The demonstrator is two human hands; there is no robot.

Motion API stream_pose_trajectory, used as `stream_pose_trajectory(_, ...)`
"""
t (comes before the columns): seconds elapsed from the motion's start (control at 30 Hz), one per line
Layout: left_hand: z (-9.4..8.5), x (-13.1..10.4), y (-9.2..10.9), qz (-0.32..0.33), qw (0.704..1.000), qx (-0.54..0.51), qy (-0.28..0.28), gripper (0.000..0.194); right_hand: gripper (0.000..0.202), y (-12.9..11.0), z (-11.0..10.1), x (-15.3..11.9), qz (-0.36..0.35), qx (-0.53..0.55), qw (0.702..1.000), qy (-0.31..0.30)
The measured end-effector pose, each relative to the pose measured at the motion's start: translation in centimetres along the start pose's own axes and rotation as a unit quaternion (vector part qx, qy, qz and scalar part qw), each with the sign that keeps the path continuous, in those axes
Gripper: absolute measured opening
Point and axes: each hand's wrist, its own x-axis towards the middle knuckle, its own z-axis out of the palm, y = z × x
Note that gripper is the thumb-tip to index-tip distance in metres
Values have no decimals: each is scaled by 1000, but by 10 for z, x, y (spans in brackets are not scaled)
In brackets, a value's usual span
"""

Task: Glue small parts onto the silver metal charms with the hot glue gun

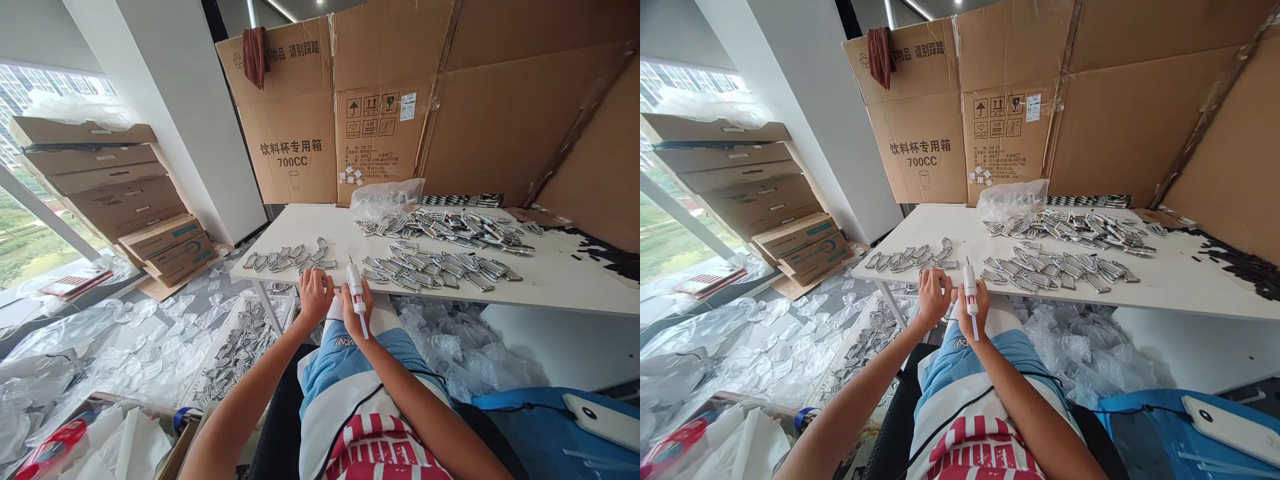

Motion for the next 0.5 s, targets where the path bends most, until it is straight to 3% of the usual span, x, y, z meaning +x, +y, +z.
stream_pose_trajectory(0.5, 0, 0, 0, -3, 1000, -1, 0, 22, 25, 2, 2, -2, 12, 17, 1000, -4)
